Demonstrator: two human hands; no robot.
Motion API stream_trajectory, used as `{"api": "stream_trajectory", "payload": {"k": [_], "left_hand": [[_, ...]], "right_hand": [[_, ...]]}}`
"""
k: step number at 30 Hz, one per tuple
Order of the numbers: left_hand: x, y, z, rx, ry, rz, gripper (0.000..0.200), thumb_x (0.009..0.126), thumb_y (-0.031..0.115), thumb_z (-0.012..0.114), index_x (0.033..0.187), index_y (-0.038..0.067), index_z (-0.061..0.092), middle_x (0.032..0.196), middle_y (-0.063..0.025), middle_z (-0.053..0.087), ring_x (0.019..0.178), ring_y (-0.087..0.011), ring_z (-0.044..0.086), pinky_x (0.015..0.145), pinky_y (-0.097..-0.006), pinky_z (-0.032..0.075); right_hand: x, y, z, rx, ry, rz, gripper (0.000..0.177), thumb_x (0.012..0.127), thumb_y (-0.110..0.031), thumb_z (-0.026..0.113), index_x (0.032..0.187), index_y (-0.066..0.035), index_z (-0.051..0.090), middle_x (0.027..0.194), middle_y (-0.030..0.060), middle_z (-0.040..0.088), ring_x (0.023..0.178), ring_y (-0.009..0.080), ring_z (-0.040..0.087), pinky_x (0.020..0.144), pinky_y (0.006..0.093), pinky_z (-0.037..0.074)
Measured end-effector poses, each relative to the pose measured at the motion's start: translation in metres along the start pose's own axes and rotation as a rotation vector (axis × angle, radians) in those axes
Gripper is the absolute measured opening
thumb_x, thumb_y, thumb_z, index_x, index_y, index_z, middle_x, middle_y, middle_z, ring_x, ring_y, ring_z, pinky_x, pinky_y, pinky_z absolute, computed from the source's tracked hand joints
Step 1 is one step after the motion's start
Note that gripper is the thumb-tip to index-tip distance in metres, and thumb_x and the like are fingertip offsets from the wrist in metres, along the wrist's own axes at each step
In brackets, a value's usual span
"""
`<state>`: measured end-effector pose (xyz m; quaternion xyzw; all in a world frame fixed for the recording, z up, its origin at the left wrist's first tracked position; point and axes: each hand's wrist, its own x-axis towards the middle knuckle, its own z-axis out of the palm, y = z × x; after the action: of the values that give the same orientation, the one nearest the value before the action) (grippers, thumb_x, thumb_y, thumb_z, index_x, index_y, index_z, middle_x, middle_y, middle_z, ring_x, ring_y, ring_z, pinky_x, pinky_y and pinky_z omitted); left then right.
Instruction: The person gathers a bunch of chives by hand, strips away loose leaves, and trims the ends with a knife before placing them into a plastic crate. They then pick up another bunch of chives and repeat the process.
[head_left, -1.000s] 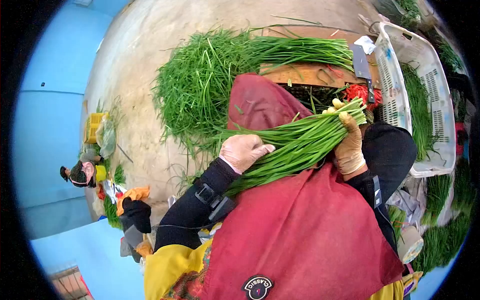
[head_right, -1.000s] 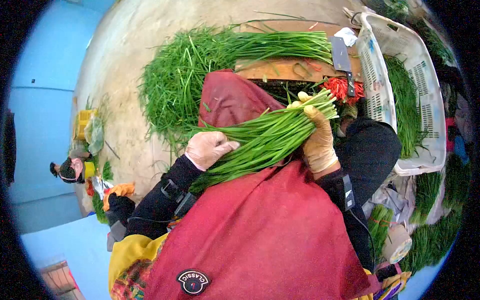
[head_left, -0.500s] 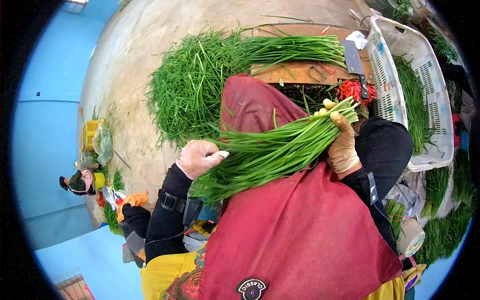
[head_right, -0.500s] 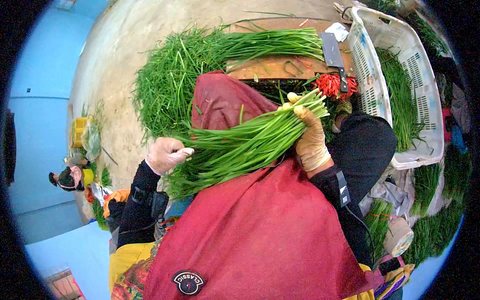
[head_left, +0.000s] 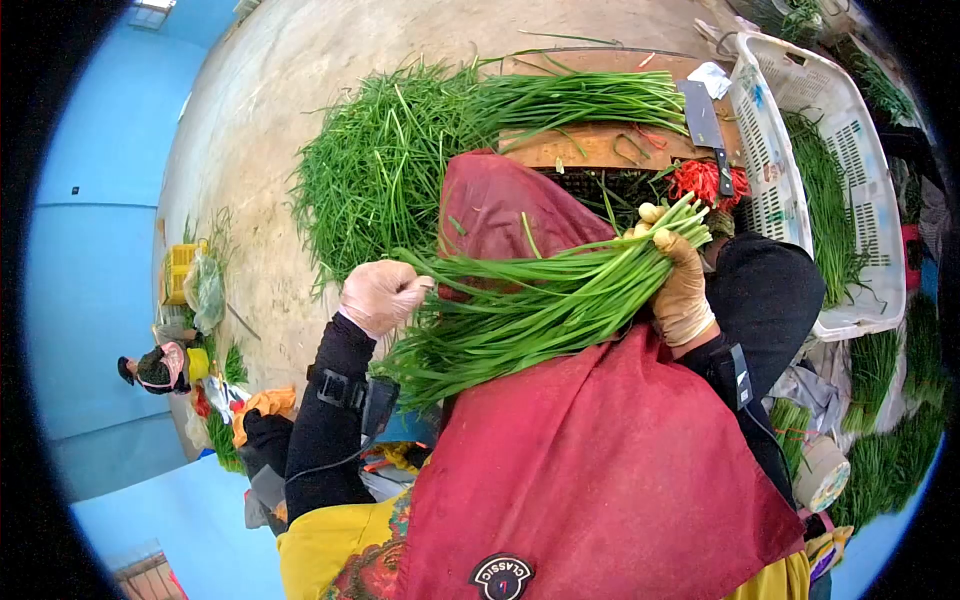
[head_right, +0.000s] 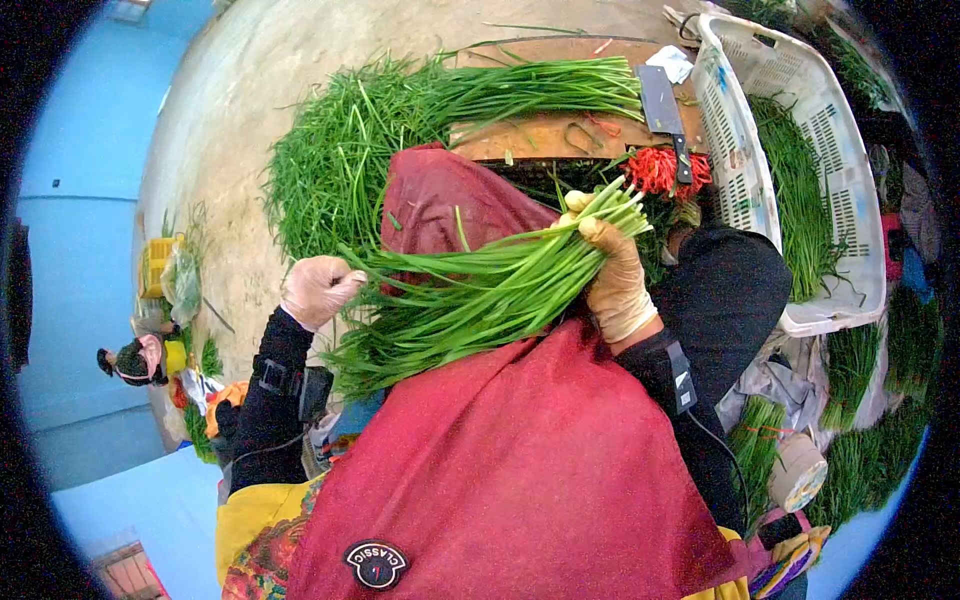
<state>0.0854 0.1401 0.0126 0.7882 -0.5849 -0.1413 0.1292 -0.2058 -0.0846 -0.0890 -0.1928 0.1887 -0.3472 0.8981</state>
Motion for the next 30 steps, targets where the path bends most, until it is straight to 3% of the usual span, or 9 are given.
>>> {"api": "stream_trajectory", "payload": {"k": [5, 8, 11, 18, 19, 22, 24, 26, 30], "left_hand": [[-0.019, -0.065, -0.007, 0.220, 0.028, -0.221, 0.037, 0.083, 0.031, 0.067, 0.061, 0.004, 0.056, 0.058, -0.0131, 0.053, 0.053, -0.0267, 0.054, 0.051, -0.0372, 0.042], [-0.027, -0.099, -0.009, -0.117, 0.299, -0.414, 0.039, 0.085, 0.030, 0.069, 0.061, 0.003, 0.053, 0.055, -0.0069, 0.044, 0.050, -0.0136, 0.037, 0.048, -0.0333, 0.035], [-0.012, -0.079, -0.049, -0.408, 0.524, -0.735, 0.033, 0.088, 0.031, 0.067, 0.067, 0.007, 0.059, 0.054, 0.0008, 0.050, 0.044, -0.0072, 0.043, 0.040, -0.0249, 0.036], [-0.007, -0.179, -0.121, -0.397, 0.801, -0.700, 0.031, 0.085, 0.030, 0.068, 0.076, 0.003, 0.060, 0.059, -0.0035, 0.057, 0.040, -0.0092, 0.048, 0.037, -0.0219, 0.036], [-0.004, -0.169, -0.131, -0.249, 0.652, -0.807, 0.035, 0.081, 0.031, 0.072, 0.089, -0.002, 0.061, 0.063, -0.0071, 0.060, 0.048, -0.0130, 0.055, 0.046, -0.0255, 0.045], [0.016, -0.180, -0.118, 0.228, 0.583, -0.443, 0.049, 0.077, 0.031, 0.077, 0.106, -0.004, 0.058, 0.081, -0.0137, 0.065, 0.069, -0.0167, 0.063, 0.064, -0.0294, 0.051], [0.049, -0.110, -0.095, -0.159, 0.527, -0.369, 0.049, 0.079, 0.025, 0.075, 0.116, -0.002, 0.056, 0.102, -0.0147, 0.065, 0.092, -0.0187, 0.062, 0.081, -0.0302, 0.050], [0.082, -0.031, -0.060, -0.542, 0.261, -0.058, 0.041, 0.083, 0.021, 0.071, 0.117, 0.001, 0.058, 0.115, -0.0112, 0.061, 0.100, -0.0178, 0.060, 0.088, -0.0288, 0.048], [0.118, 0.095, 0.021, -0.813, -0.386, 0.081, 0.044, 0.087, 0.019, 0.061, 0.126, -0.001, 0.052, 0.128, -0.0123, 0.053, 0.116, -0.0209, 0.052, 0.100, -0.0323, 0.041]], "right_hand": [[0.001, -0.001, -0.008, 0.002, 0.006, -0.033, 0.043, 0.075, -0.018, 0.069, 0.113, 0.000, 0.059, 0.090, 0.0104, 0.064, 0.083, 0.0235, 0.064, 0.080, 0.0369, 0.053], [0.003, 0.000, -0.009, -0.003, 0.044, -0.004, 0.043, 0.075, -0.016, 0.068, 0.114, 0.000, 0.059, 0.091, 0.0102, 0.065, 0.084, 0.0232, 0.064, 0.080, 0.0365, 0.054], [0.003, 0.000, -0.007, 0.004, 0.034, -0.008, 0.043, 0.076, -0.016, 0.068, 0.115, -0.001, 0.059, 0.091, 0.0101, 0.065, 0.085, 0.0238, 0.064, 0.080, 0.0366, 0.054], [0.001, -0.001, -0.006, 0.040, 0.050, 0.013, 0.041, 0.076, -0.014, 0.068, 0.114, -0.001, 0.059, 0.092, 0.0105, 0.065, 0.086, 0.0247, 0.064, 0.082, 0.0383, 0.053], [-0.001, -0.003, -0.001, 0.034, 0.049, 0.007, 0.041, 0.076, -0.014, 0.068, 0.114, -0.002, 0.059, 0.092, 0.0104, 0.065, 0.086, 0.0245, 0.064, 0.083, 0.0384, 0.053], [0.000, -0.001, -0.004, 0.067, 0.029, 0.022, 0.042, 0.076, -0.014, 0.069, 0.114, -0.001, 0.059, 0.094, 0.0108, 0.065, 0.088, 0.0249, 0.064, 0.084, 0.0385, 0.052], [0.001, -0.002, -0.002, 0.050, -0.004, 0.022, 0.044, 0.076, -0.015, 0.068, 0.117, -0.001, 0.058, 0.095, 0.0111, 0.064, 0.089, 0.0254, 0.064, 0.085, 0.0389, 0.052], [0.000, -0.003, 0.003, 0.053, -0.018, 0.022, 0.045, 0.076, -0.015, 0.068, 0.117, -0.001, 0.058, 0.095, 0.0112, 0.064, 0.090, 0.0253, 0.063, 0.086, 0.0396, 0.051], [0.000, -0.004, 0.009, 0.042, -0.041, 0.000, 0.049, 0.075, -0.014, 0.067, 0.121, -0.001, 0.056, 0.104, 0.0138, 0.064, 0.096, 0.0269, 0.063, 0.090, 0.0403, 0.050]]}}
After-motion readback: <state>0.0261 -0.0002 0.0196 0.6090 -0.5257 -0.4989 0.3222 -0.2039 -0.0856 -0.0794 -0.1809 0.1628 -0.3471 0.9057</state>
